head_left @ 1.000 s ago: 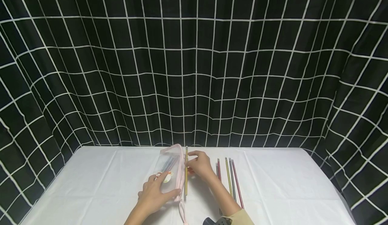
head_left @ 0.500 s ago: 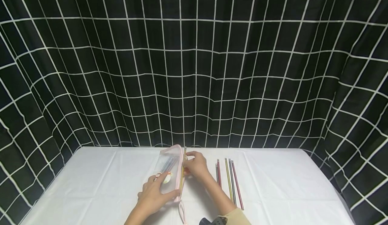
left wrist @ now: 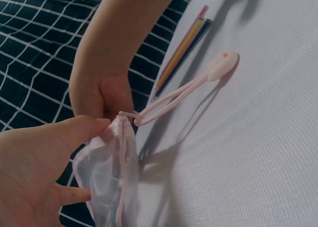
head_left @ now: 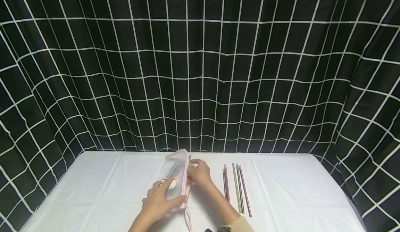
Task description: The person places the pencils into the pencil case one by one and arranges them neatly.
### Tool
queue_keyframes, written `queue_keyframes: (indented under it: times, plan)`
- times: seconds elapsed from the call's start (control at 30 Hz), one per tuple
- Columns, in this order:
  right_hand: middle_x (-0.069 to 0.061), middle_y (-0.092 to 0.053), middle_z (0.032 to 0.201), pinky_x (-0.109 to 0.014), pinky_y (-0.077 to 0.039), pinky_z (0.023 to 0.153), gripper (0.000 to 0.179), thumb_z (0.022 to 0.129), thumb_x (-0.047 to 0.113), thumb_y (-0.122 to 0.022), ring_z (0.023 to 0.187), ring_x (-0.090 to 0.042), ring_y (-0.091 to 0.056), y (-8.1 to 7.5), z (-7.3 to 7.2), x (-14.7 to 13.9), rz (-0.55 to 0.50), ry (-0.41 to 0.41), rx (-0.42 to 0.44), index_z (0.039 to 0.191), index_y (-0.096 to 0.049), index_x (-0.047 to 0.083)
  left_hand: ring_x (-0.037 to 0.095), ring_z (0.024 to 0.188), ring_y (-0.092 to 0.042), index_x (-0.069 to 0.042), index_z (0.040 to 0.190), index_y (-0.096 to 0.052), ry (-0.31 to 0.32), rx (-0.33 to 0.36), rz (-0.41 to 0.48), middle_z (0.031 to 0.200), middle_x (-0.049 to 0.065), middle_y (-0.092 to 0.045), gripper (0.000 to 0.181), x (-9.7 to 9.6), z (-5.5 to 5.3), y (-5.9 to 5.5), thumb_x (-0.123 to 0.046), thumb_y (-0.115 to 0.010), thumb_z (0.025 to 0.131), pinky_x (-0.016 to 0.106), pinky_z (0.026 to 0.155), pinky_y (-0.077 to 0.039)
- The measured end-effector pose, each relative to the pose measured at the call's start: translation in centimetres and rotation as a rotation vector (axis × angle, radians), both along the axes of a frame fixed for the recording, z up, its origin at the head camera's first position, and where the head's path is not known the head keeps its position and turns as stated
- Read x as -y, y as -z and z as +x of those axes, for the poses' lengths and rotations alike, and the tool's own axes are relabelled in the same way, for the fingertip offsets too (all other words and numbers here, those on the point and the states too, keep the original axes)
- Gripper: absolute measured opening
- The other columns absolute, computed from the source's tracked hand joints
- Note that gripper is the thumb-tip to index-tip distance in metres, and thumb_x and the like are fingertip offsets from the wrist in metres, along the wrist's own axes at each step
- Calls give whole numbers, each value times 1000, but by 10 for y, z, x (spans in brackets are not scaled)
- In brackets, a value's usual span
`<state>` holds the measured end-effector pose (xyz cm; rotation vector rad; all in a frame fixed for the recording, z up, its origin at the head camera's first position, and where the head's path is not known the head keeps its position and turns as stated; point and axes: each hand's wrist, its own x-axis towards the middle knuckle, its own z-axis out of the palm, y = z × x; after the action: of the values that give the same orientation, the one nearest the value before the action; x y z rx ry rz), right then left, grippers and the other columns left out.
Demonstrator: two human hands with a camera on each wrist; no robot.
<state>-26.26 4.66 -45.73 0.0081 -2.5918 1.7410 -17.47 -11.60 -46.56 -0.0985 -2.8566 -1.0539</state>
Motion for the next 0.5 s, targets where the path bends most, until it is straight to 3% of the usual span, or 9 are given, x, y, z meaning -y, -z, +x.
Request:
queue_keyframes:
  times: [0.3,0.5]
  plan:
    - [-29,-72,105,-35,-64,73,53,85,3,-72,89,-31,-75,3,6,8,14,10,-13,133,-60,-15,57,130,-52,-17,148,-60,0,6,17,147,27,-54,80,1,-1,1,-58,-81,82,78,91,-40]
    - [-33,-71,110,-49,-63,86,48,89,4,-69,100,-43,-74,4,8,11,23,-6,-43,131,-60,-17,57,131,-52,-17,148,-61,-1,14,32,148,27,-53,80,0,0,0,-58,-81,82,77,91,-40]
